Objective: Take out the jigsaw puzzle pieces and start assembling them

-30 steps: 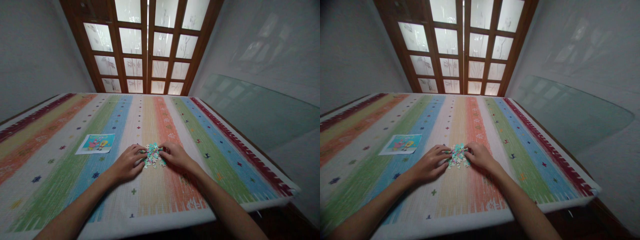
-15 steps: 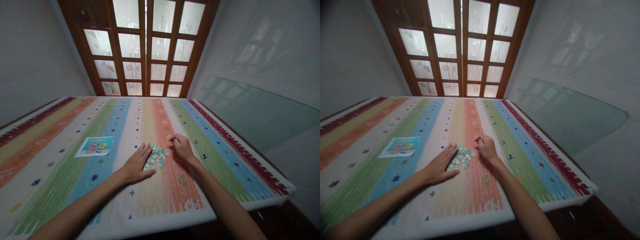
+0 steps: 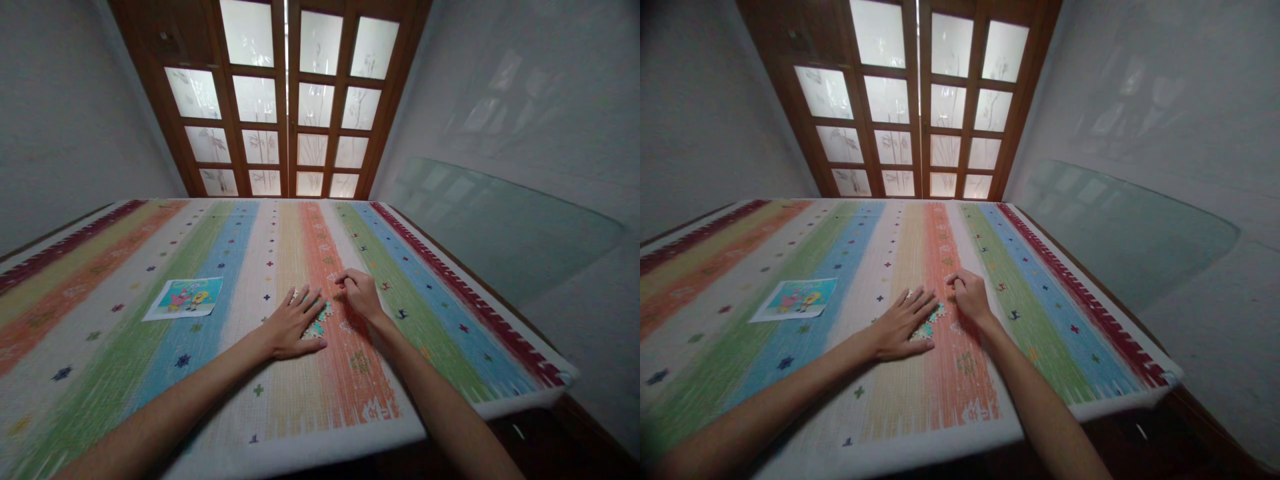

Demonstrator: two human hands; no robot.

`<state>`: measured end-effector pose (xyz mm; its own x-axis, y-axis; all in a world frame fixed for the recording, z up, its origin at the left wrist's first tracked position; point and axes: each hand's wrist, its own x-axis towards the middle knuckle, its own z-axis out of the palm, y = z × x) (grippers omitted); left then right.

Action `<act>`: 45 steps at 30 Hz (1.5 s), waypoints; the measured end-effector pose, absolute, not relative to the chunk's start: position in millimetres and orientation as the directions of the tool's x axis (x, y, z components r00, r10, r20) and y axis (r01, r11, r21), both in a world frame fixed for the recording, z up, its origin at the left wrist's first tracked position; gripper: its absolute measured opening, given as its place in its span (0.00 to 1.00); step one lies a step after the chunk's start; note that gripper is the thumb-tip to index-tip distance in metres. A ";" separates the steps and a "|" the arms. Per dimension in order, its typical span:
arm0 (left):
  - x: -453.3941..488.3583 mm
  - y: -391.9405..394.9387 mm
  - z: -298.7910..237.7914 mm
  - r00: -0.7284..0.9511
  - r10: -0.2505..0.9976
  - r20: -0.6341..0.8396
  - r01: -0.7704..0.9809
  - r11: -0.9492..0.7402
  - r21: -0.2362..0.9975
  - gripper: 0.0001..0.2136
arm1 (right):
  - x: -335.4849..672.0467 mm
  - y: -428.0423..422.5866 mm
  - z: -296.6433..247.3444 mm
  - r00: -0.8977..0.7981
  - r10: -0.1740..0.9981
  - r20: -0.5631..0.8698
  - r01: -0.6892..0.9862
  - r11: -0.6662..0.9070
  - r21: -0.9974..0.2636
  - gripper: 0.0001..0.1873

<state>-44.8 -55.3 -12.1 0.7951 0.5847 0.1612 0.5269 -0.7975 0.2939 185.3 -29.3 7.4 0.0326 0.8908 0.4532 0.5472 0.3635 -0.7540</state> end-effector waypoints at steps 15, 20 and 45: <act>-33.7 -40.0 -15.6 0.810 0.543 0.221 0.523 -0.840 0.146 0.22 | 183.9 -30.7 2.3 -0.025 0.864 0.502 0.612 0.410 -0.676 0.13; -38.4 -33.4 -18.9 0.719 0.665 0.204 0.646 -0.747 0.156 0.28 | 185.1 -30.2 1.4 -0.047 0.873 0.485 0.622 0.406 -0.670 0.13; -39.9 -16.4 -22.0 0.864 0.479 0.156 0.475 -0.878 0.066 0.23 | 186.5 -27.7 -6.7 -0.152 0.828 0.539 0.629 0.502 -0.593 0.13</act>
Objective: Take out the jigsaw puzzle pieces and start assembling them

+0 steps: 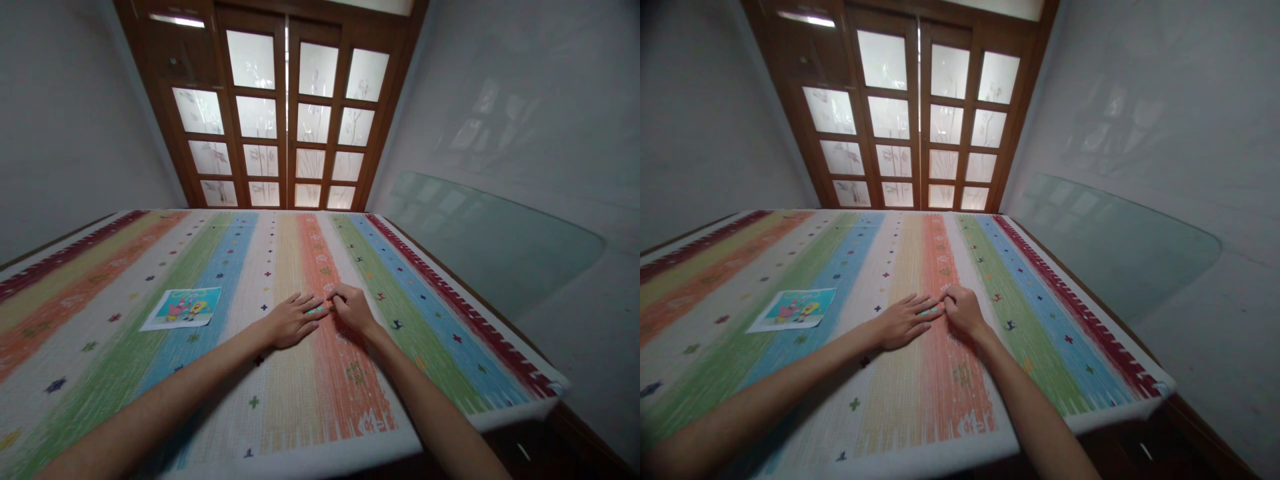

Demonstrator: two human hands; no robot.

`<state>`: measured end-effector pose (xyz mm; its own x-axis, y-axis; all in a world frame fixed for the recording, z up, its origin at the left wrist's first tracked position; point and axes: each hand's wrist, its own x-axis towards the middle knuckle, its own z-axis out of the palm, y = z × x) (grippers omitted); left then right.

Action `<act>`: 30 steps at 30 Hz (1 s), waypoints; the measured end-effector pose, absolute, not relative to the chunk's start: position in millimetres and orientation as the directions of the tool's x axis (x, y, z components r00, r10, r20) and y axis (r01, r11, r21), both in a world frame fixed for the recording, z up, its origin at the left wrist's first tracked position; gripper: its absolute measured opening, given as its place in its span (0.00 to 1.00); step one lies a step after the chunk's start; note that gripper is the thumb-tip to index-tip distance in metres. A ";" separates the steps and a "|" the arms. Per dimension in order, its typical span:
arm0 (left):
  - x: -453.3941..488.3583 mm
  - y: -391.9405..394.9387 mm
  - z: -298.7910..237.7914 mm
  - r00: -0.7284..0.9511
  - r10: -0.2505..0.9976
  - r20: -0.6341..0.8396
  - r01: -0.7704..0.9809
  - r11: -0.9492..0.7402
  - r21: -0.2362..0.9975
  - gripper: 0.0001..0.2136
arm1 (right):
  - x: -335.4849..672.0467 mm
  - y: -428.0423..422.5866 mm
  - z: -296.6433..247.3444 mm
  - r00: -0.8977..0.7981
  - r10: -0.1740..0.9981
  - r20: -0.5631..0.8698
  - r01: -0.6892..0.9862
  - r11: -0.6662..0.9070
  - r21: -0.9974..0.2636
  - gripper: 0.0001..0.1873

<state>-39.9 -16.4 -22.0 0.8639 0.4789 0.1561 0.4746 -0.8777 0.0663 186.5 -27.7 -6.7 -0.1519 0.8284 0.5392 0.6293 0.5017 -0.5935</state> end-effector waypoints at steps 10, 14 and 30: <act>-65.4 -3.3 -24.3 0.834 0.532 0.143 0.528 -0.846 0.073 0.23 | 188.2 -26.5 -5.7 -0.140 0.831 0.538 0.634 0.493 -0.596 0.13; -86.1 6.5 -25.5 0.786 0.604 0.134 0.599 -0.797 0.077 0.24 | 188.3 -26.5 -6.7 -0.154 0.836 0.527 0.633 0.493 -0.597 0.13; -145.7 32.3 -22.2 0.486 0.828 0.280 0.843 -0.529 0.102 0.23 | 188.7 -25.8 -10.3 -0.219 0.822 0.525 0.622 0.533 -0.574 0.12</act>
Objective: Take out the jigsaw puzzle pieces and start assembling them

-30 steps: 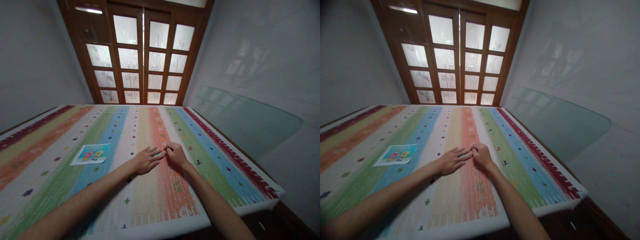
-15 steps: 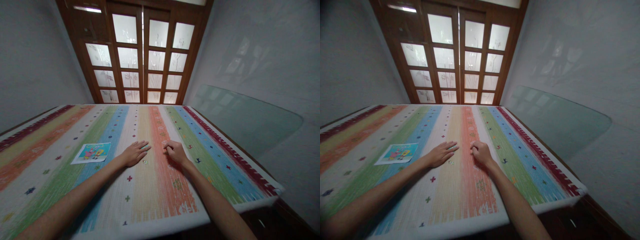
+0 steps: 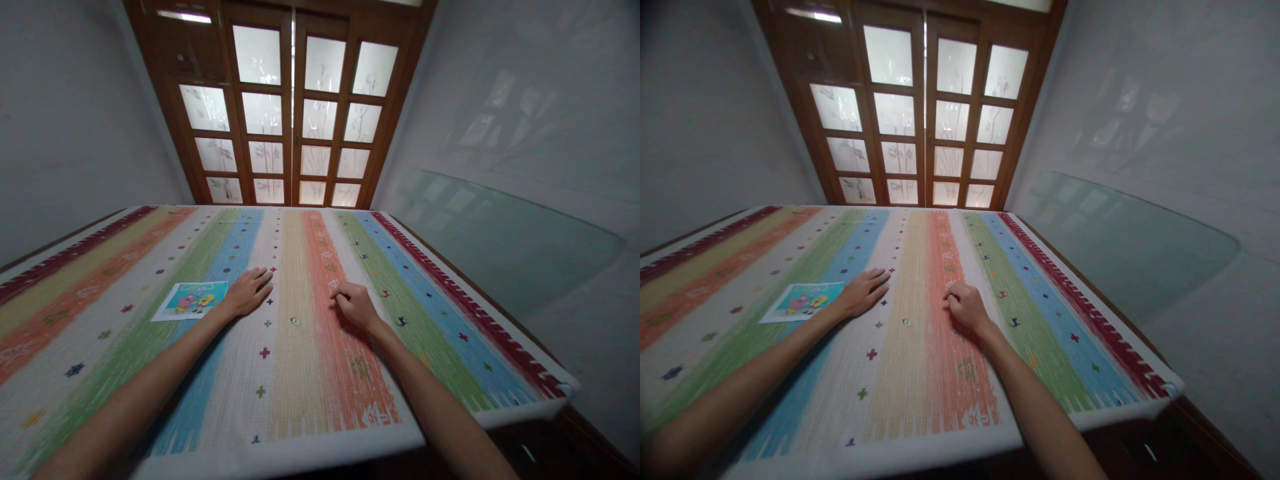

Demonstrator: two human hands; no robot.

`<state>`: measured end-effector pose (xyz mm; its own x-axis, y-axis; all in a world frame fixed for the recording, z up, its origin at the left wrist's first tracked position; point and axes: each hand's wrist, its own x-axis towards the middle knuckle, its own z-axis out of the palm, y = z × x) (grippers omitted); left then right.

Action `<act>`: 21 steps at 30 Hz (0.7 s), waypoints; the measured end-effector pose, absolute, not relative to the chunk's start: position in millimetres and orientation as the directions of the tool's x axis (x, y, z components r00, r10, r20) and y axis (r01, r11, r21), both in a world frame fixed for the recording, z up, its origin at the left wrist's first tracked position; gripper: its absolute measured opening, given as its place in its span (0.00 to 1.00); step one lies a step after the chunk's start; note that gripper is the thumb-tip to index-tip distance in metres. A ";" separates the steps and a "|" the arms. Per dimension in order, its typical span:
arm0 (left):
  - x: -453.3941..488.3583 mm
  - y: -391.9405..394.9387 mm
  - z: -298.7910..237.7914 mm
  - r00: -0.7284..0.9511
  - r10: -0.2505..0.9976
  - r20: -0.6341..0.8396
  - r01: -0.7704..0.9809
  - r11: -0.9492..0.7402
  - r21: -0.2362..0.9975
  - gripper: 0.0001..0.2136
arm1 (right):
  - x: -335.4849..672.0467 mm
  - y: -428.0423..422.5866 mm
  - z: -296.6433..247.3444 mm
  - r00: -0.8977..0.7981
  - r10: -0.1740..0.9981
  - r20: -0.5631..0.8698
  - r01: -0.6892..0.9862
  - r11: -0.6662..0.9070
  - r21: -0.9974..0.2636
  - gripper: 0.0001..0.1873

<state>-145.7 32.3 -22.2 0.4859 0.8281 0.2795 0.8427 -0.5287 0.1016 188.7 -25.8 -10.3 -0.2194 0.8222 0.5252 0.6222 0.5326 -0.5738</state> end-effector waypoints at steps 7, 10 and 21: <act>-119.2 -2.5 -4.5 0.621 0.696 0.360 0.727 -0.683 0.067 0.23 | 186.7 -27.2 -9.5 -0.240 0.816 0.526 0.619 0.546 -0.565 0.13; -92.9 -26.2 -8.2 0.714 0.607 0.350 0.631 -0.774 0.055 0.28 | 186.6 -27.8 -9.5 -0.247 0.813 0.527 0.622 0.550 -0.558 0.13; -89.3 -13.6 -26.5 0.639 0.735 0.225 0.750 -0.660 0.026 0.27 | 187.3 -27.0 -11.5 -0.295 0.802 0.520 0.633 0.572 -0.522 0.13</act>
<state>-89.3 -13.6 -26.5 0.6392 0.7353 0.2252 0.7505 -0.6604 0.0260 187.3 -27.0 -11.5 -0.2954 0.8015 0.5199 0.6328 0.5718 -0.5220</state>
